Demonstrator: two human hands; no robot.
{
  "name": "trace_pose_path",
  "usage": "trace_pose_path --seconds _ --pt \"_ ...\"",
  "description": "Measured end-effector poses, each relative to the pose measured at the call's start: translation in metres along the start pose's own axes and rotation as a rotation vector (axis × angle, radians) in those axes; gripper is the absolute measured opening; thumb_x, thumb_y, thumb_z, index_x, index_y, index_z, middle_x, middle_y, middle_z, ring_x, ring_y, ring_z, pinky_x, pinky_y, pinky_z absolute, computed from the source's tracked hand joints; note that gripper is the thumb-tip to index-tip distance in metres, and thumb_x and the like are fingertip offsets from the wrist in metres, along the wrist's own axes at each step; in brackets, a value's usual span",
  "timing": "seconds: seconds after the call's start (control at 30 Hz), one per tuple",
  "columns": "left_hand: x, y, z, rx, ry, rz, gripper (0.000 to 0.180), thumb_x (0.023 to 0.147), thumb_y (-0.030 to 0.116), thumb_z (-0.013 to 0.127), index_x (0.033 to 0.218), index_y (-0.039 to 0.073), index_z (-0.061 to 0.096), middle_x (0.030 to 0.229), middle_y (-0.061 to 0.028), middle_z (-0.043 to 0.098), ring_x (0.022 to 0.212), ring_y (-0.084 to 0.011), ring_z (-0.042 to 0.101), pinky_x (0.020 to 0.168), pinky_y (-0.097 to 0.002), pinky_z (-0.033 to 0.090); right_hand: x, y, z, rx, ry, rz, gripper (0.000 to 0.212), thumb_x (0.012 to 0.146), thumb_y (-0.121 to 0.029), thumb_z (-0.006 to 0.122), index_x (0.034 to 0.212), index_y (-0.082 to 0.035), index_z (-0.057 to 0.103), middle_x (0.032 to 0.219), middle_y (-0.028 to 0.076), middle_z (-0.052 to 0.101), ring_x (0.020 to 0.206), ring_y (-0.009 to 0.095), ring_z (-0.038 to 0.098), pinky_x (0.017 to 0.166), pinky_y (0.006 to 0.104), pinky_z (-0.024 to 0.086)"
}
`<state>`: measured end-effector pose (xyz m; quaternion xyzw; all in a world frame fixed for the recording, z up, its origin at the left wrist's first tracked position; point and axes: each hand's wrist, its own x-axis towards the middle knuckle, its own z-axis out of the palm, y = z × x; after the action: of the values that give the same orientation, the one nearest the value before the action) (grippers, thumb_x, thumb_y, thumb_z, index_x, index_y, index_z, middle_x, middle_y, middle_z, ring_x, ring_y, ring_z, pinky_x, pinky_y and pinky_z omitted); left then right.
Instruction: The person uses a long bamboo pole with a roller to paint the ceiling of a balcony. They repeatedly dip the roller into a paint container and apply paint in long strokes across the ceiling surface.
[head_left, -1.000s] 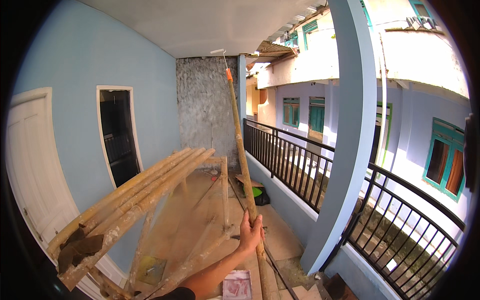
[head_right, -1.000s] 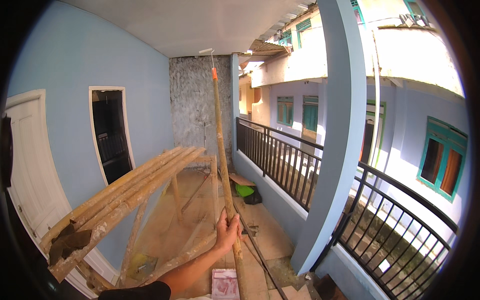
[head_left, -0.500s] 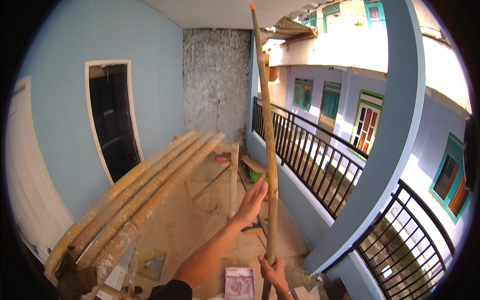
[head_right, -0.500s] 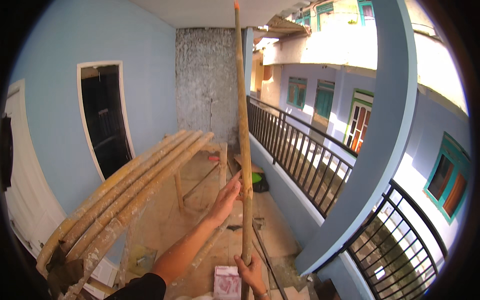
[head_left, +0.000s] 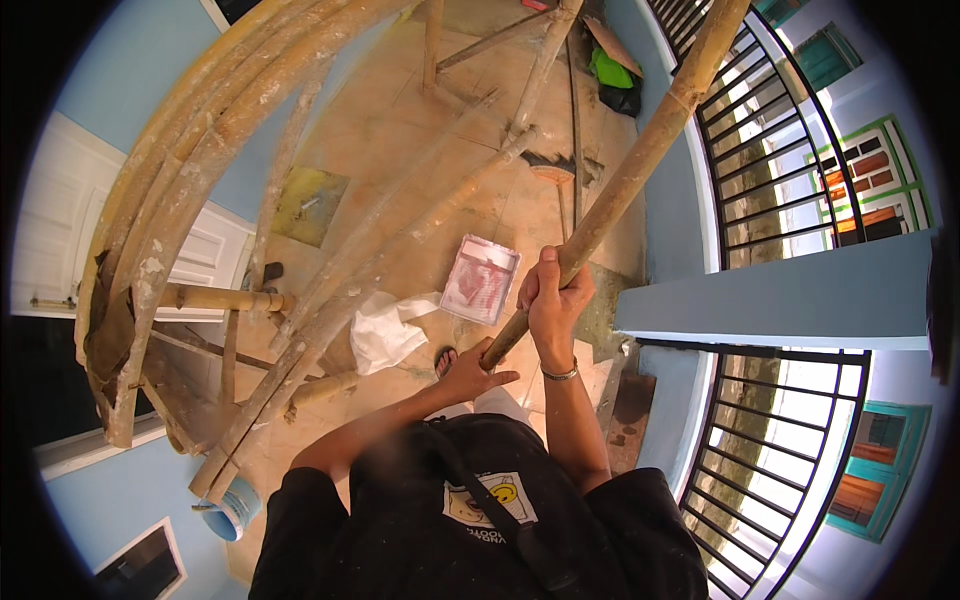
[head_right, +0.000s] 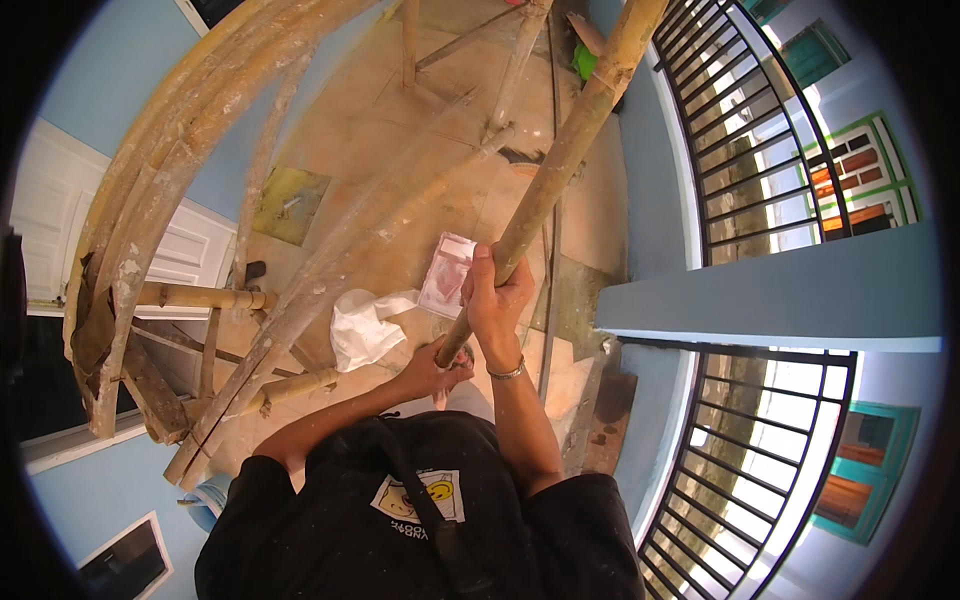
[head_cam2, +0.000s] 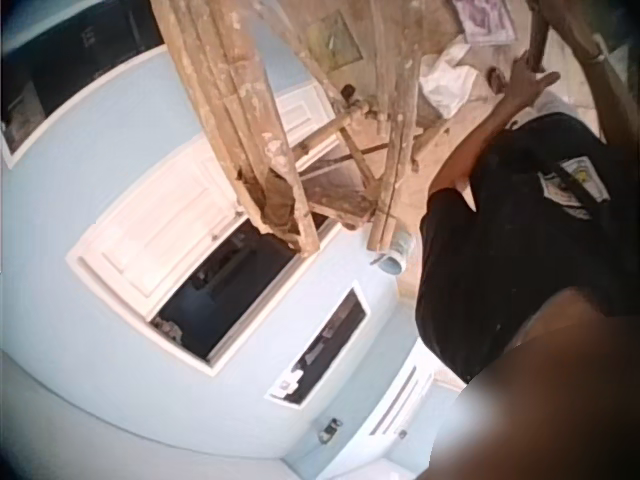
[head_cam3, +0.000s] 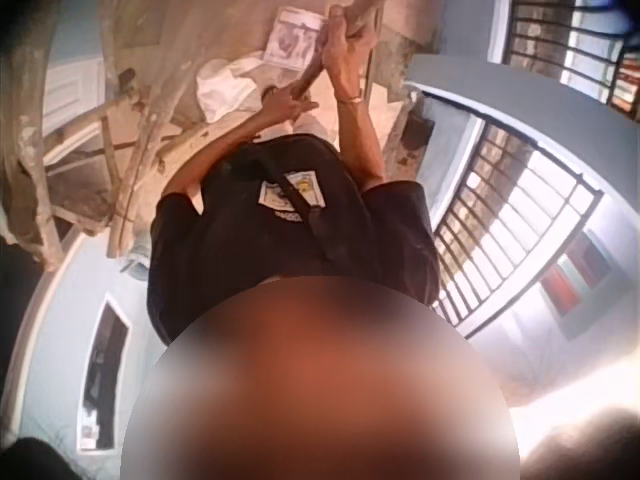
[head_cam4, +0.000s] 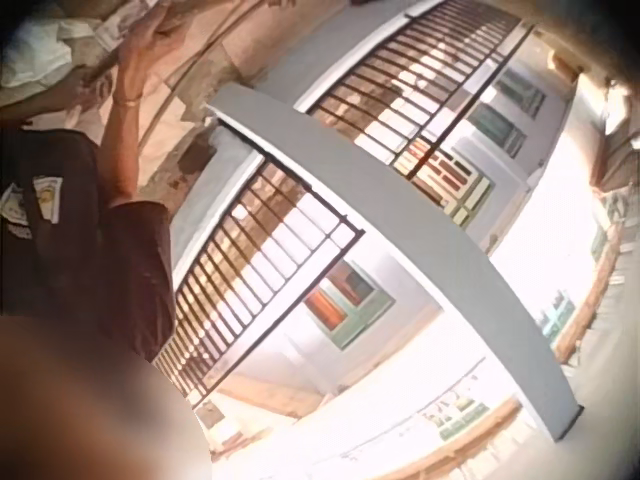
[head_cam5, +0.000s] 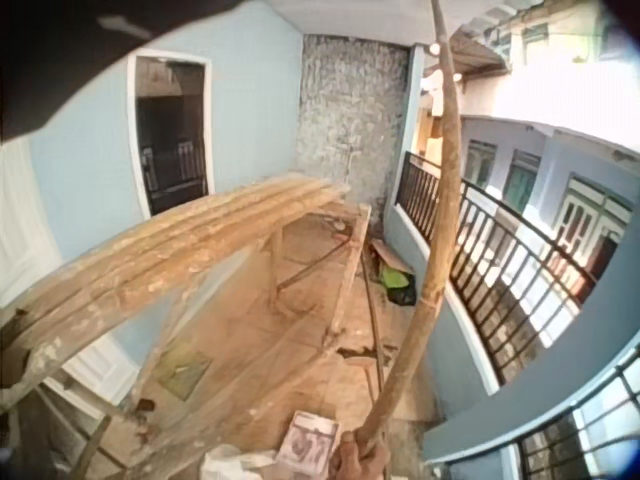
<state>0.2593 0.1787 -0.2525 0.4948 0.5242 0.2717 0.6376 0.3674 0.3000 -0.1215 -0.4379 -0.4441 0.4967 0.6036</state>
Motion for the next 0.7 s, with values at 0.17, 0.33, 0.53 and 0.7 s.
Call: trace_pose_path --seconds 0.17,0.33,0.53,0.7 --pt "-0.004 0.038 -0.03 0.14 0.349 0.214 0.044 0.084 0.035 0.084 0.103 0.001 0.064 0.09 -0.0175 0.068 0.076 -0.0282 0.063 0.07 -0.039 0.051 -0.015 -0.001 0.038 0.069 -0.027 0.069 0.024 0.104 -0.023 0.06 0.094 -0.003 0.053 0.053 0.0 0.045 0.038 0.01 0.043 0.035 0.0271 0.036" --pt "-0.028 0.092 -0.036 0.262 0.519 0.407 0.027 0.084 0.022 0.076 0.088 -0.002 0.064 0.064 -0.0149 0.06 0.056 -0.0229 0.061 0.056 -0.0392 0.049 -0.019 -0.048 0.056 0.1 -0.113 0.06 0.025 0.103 -0.025 0.062 0.093 -0.006 0.049 0.064 0.001 0.053 0.05 0.009 0.052 0.043 0.0261 0.042" --pt "-0.028 0.093 -0.031 0.308 0.595 0.463 0.025 0.087 0.015 0.072 0.103 -0.001 0.061 0.078 -0.01 0.066 0.066 -0.0178 0.061 0.058 -0.0351 0.049 0.057 -0.141 0.069 0.368 -0.27 -0.214 0.022 0.107 -0.031 0.054 0.112 -0.011 0.047 0.075 0.003 0.05 0.047 0.011 0.047 0.037 0.0274 0.039" --pt "-0.043 0.123 -0.035 0.215 0.692 0.672 0.026 0.089 0.012 0.069 0.108 -0.001 0.059 0.076 -0.0136 0.067 0.066 -0.0213 0.062 0.058 -0.0389 0.049 0.091 -0.221 0.09 0.339 -0.356 -0.28 0.02 0.109 -0.034 0.05 0.115 -0.015 0.047 0.077 0.002 0.049 0.045 0.011 0.044 0.037 0.0278 0.038"
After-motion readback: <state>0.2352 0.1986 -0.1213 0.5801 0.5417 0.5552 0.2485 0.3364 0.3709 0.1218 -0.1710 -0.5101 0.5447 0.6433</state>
